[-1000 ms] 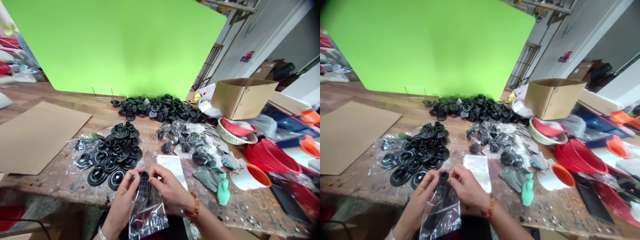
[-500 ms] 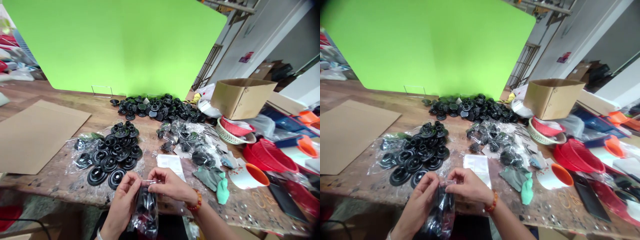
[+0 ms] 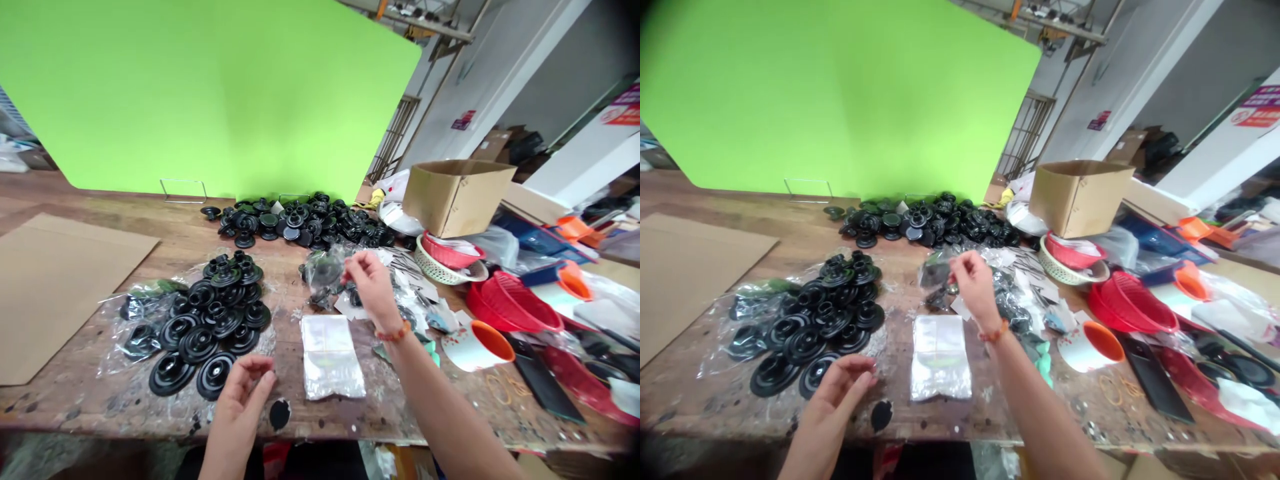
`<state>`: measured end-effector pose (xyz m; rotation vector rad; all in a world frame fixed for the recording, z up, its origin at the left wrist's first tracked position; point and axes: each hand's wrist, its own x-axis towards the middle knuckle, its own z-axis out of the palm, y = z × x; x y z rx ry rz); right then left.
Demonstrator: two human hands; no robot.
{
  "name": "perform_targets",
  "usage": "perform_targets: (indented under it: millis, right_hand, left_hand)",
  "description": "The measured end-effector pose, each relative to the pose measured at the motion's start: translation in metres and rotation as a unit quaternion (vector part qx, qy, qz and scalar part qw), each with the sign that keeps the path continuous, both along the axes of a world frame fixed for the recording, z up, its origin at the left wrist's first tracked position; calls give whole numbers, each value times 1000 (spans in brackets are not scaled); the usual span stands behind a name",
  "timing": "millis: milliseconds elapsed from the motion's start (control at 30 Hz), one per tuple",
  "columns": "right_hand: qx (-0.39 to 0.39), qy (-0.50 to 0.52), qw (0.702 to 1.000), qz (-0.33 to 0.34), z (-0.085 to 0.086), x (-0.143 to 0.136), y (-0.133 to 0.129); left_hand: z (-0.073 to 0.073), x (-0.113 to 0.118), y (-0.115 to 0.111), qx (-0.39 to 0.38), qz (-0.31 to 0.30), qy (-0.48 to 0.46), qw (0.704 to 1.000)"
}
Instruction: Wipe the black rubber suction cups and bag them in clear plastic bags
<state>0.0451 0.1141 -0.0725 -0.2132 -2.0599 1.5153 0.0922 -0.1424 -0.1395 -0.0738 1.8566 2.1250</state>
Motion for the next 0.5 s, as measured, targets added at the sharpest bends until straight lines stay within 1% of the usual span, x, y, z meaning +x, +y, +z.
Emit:
perform_targets:
  millis: [33,67,100,167,233,267,333,367,400,433,467,500]
  right_hand:
    - [-15,13,998,-59,-3,-10,15]
    - [-11,1,994,-108,-8,-19,30]
    - [1,-25,990,-141,-12,-26,44]
    - [31,-78,983,-163,-22,-34,64]
    - [61,-108,980,-158,-28,-32,73]
    - [74,-113,977,-163,-30,-27,72]
    - [121,-97,971,-183,-31,-11,62]
    - [158,-81,968,-178,-31,0,53]
    - [201,-68,965,-155,-32,12,42]
    - [248,-63,961,-108,-34,24,30]
    - [283,-74,955,-36,-37,35,17]
    - [300,-98,948,34,-42,47,4]
  left_hand:
    - [-1,2,1,-2,-2,-8,1000]
    - [-1,4,3,-3,-1,-14,1000]
    - [-1,5,4,-3,1,-18,1000]
    - [-1,6,7,-3,-13,-21,1000]
    - [-1,5,8,-7,-42,-24,999]
    - [-1,4,9,-9,-55,-25,998]
    - [-3,3,10,-13,-74,-28,997]
    - [-5,2,11,-14,-79,-28,996]
    - [-6,1,12,-15,-84,-27,996]
    - [-8,0,13,-16,-89,-26,996]
    - [-10,0,13,-19,-92,-25,995]
    - [-12,0,14,-21,-94,-25,995]
